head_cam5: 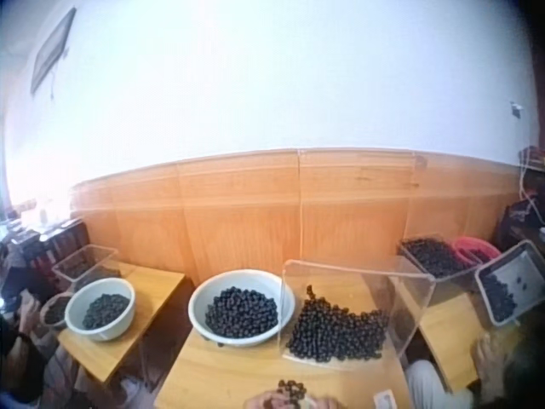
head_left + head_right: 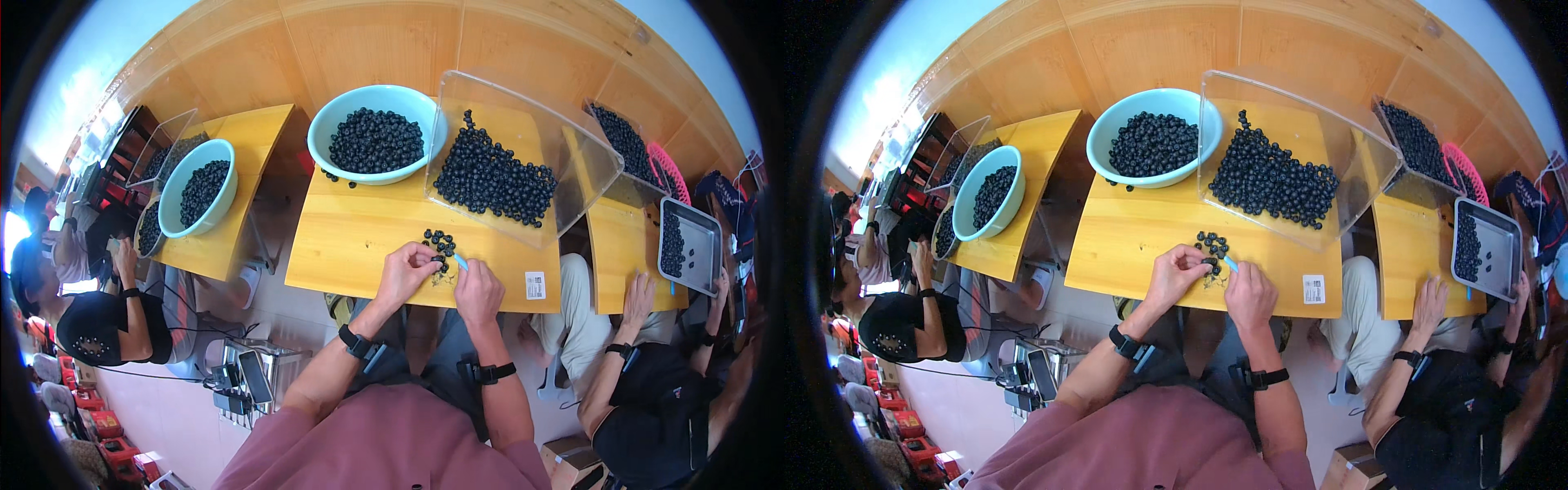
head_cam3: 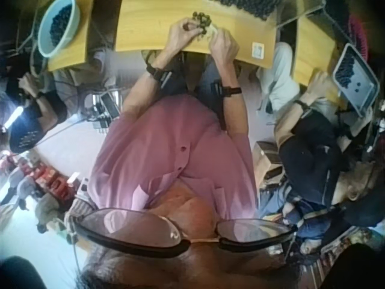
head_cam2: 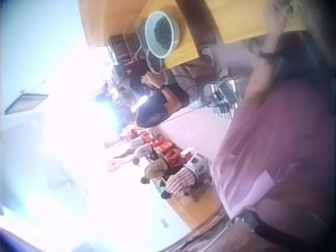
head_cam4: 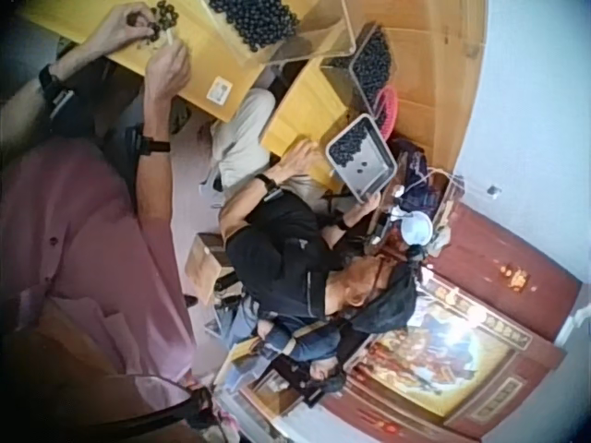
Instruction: Sorting and cleaning small round black objects, possibly fruit or rubber components, at a workstation in a manufacturing environment.
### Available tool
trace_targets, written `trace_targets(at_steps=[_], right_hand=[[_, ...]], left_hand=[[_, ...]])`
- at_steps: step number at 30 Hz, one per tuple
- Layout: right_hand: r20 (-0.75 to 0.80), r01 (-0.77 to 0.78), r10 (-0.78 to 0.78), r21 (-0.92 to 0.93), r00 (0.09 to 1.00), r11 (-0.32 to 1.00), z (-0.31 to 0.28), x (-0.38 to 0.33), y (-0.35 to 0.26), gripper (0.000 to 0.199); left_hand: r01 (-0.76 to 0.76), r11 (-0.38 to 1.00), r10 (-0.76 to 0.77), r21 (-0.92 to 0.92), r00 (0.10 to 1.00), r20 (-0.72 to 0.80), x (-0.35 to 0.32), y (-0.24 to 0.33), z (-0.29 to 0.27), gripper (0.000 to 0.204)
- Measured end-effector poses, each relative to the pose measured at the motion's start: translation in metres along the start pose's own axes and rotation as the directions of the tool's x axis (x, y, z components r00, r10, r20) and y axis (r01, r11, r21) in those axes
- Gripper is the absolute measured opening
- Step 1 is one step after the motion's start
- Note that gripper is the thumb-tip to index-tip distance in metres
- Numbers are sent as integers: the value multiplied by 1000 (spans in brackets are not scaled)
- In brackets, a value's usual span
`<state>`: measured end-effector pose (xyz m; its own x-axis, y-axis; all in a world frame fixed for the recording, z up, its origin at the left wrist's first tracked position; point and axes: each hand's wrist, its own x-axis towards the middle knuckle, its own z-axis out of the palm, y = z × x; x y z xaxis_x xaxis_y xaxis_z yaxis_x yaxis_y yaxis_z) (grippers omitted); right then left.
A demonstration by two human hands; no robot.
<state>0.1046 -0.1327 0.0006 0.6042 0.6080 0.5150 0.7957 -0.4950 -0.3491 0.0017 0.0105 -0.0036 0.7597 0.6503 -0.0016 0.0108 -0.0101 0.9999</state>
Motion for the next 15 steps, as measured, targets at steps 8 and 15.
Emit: trace_targets(at_steps=[8,15], right_hand=[[29,162,-164,67,986,984,-3,-5,0,12],[39,186,-187,40,982,982,0,-3,2,12]], left_hand=[[-55,997,55,-45,998,0,-1,-9,-3,25],[-81,996,81,-39,997,4,-2,-5,0,29]])
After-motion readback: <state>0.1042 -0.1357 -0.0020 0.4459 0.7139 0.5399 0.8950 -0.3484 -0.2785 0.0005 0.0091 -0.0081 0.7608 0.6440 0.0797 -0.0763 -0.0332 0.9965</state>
